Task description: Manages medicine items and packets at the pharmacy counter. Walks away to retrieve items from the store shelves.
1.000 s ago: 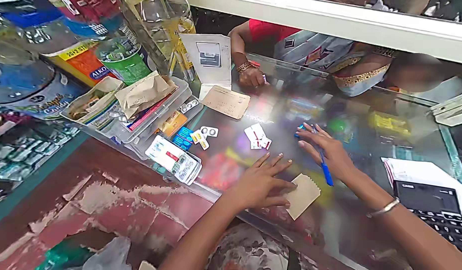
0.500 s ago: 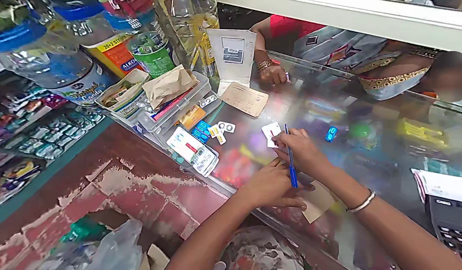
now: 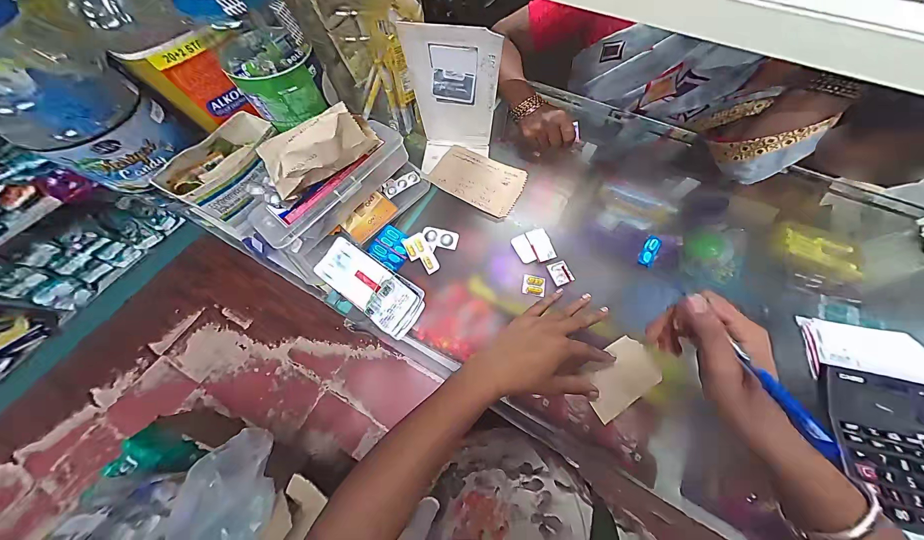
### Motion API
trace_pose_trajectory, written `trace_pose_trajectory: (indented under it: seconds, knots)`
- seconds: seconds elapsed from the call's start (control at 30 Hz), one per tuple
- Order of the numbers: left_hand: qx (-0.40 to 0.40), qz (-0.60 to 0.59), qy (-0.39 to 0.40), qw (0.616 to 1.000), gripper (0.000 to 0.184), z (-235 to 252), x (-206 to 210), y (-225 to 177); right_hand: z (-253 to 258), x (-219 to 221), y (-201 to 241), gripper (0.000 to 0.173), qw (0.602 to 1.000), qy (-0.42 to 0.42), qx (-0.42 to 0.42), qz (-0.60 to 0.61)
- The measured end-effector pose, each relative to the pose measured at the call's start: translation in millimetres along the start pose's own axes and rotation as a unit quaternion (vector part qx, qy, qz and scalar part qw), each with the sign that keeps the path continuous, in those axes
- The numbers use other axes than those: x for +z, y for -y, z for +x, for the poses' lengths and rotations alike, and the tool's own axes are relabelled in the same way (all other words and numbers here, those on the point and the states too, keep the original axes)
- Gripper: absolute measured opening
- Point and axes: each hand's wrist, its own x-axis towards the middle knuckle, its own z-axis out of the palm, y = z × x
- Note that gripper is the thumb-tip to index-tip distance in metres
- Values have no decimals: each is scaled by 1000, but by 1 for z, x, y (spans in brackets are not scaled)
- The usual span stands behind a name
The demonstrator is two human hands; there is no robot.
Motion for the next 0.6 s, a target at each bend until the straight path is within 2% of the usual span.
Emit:
trace_pose_trajectory:
  seconds: [0.07,0.1,0.23,0.33,0.6]
  knots:
    - [-5,-3,3,1000,41,0,-1,-1,-30,0,-5,51,992,28,73,97]
    - [-7,-1,7,1000,41,0,0,-2,-45,2,-7,53,988,43,92,115]
    - [-11,1,6,1000,41,1,0,-1,-77,17,-9,23,997,50,52,-3]
    - [-9,7,2,1000,41,0,2,1,-77,20,-20,14,998,54,0,-36]
    - [-11,7,1,1000,40,0,2,0,-77,26,-23,14,997,31,-18,-71]
